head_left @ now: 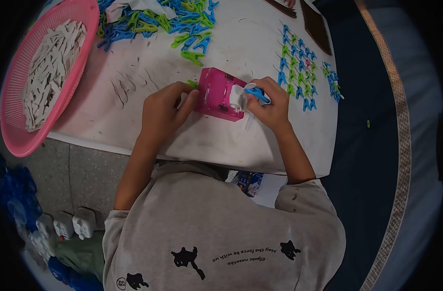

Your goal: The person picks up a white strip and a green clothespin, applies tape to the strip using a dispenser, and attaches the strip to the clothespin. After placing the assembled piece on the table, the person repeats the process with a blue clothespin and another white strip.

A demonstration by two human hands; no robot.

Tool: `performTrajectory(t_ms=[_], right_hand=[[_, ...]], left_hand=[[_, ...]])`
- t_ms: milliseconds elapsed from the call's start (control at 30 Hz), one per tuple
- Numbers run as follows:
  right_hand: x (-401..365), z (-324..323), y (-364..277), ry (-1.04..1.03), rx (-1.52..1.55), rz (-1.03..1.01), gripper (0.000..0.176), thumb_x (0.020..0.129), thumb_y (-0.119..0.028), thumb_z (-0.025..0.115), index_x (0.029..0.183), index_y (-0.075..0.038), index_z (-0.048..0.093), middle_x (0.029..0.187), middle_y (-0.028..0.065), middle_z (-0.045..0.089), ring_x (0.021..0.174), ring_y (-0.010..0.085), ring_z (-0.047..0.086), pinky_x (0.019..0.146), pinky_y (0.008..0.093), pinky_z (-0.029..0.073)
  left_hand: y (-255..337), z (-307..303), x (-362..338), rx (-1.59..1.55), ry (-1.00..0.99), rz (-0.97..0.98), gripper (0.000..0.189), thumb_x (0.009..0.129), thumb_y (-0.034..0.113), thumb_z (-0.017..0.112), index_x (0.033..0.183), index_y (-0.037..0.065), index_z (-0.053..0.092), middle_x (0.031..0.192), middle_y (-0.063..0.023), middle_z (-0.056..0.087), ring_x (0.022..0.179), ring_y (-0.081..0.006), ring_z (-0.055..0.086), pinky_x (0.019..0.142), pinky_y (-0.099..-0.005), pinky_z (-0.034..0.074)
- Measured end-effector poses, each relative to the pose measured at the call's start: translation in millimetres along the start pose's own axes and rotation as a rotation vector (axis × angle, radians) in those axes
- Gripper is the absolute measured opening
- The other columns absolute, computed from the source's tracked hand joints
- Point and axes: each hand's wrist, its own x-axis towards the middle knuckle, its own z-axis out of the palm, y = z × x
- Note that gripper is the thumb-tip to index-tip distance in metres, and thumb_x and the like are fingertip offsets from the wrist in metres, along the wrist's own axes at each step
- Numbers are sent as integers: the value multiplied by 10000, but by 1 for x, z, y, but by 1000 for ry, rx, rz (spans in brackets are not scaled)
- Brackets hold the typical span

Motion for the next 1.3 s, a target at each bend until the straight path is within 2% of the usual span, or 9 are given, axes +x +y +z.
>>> performTrajectory(t_ms=[133, 200, 833, 1100, 1133, 1200, 1300], right_hand=[[0, 1, -2, -31, -55, -53, 261, 674, -40, 718, 929, -23, 665, 753, 97, 609, 639, 221, 602, 565, 299, 473], [1, 2, -2, -32, -59, -61, 266, 666, -37, 717, 927, -21, 665, 751, 99, 610, 639, 224, 602, 565, 303, 475], [8, -8, -11, -147, -202, -153, 300, 619, -64, 740, 904, -1, 668, 747, 126, 627, 647, 260, 615, 563, 344, 502], [15, -10, -16, -228, -245, -158, 285, 638, -77, 745, 903, -3, 668, 761, 122, 632, 648, 263, 621, 566, 348, 512], [16, -11, -16, -243, -253, -157, 277, 645, -82, 746, 900, -7, 667, 758, 117, 630, 648, 260, 622, 564, 346, 513], [16, -11, -15, -261, -259, -160, 268, 649, -88, 748, 893, -13, 666, 755, 111, 628, 647, 257, 622, 562, 345, 513], [16, -11, -15, -285, -276, -158, 251, 653, -96, 750, 877, -26, 660, 747, 100, 622, 645, 252, 621, 558, 344, 511]], left_hand=[[0, 0, 1, 5, 23, 5, 144, 894, 188, 684, 888, 44, 682, 564, -45, 508, 482, -108, 450, 487, -271, 361], [2, -2, 2, 54, -5, -23, 144, 888, 219, 677, 869, 76, 679, 697, -67, 641, 526, -185, 577, 514, -310, 444], [0, -5, 2, 25, -7, -69, 167, 887, 242, 672, 853, 79, 674, 679, -75, 628, 532, -198, 579, 519, -321, 446], [-4, -5, 0, -6, 1, -57, 185, 887, 256, 667, 840, 77, 670, 647, -83, 610, 538, -219, 584, 520, -340, 444], [-4, -5, 0, -8, 3, -60, 185, 887, 256, 667, 840, 77, 670, 647, -83, 610, 538, -219, 584, 520, -340, 444], [-6, -4, -1, -16, 14, -28, 164, 883, 203, 695, 882, 40, 676, 620, -67, 570, 501, -127, 495, 495, -282, 382], [-6, -5, -1, -28, 11, -29, 166, 882, 207, 695, 878, 42, 676, 620, -70, 570, 501, -131, 500, 495, -283, 385]])
